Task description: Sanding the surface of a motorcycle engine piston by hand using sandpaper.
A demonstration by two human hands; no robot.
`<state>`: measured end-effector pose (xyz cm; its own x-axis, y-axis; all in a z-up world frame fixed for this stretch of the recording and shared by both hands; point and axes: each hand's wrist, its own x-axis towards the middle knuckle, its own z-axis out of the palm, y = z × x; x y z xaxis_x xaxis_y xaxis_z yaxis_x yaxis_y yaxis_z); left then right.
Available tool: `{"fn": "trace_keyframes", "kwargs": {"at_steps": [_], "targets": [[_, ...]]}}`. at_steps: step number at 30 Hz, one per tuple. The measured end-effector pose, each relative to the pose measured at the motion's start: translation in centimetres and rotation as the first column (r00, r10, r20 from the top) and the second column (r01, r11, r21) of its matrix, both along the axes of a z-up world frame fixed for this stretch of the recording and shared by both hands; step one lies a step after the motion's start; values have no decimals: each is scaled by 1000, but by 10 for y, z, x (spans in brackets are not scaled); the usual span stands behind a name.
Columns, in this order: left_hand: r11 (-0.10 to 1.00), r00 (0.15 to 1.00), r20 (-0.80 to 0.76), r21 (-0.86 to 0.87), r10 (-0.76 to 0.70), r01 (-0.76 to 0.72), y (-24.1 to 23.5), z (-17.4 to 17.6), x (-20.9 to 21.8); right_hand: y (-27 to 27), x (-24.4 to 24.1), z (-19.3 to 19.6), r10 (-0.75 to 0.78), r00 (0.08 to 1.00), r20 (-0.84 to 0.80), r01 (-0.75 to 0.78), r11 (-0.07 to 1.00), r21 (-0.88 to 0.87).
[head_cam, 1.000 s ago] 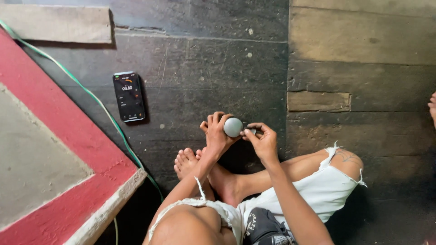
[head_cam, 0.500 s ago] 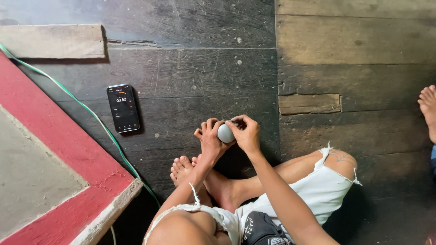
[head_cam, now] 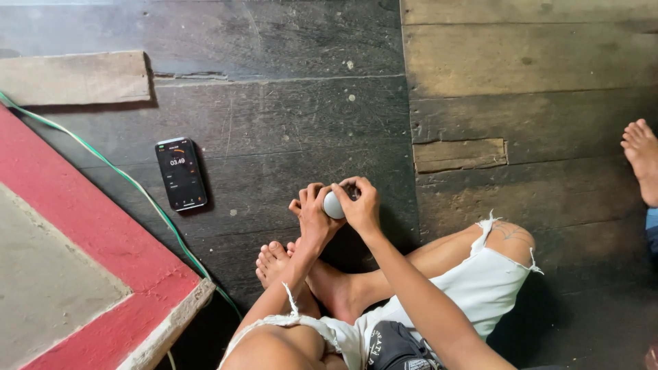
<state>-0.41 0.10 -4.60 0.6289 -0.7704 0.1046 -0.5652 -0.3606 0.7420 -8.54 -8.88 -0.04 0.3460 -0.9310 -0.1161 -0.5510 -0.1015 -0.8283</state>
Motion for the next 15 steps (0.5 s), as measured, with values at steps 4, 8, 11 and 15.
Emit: {"fn": "trace_keyframes", "kwargs": {"at_steps": [4, 8, 11, 15], "targets": [[1000, 1000, -7, -7, -10, 10, -3, 24, 2, 19, -11, 7, -13, 1000, 6, 13, 1000, -28], [1000, 1000, -3, 6, -10, 10, -3, 23, -1, 23, -13, 8, -18, 1000, -3, 18, 999, -42], [1000, 1000, 18, 4, -16, 16, -4, 14, -1, 9, -3, -6, 8, 1000, 24, -7, 999, -42], [1000, 1000, 19, 3, -21, 21, -2, 21, -2, 12, -2, 1, -16, 999, 37, 15, 999, 39]]}}
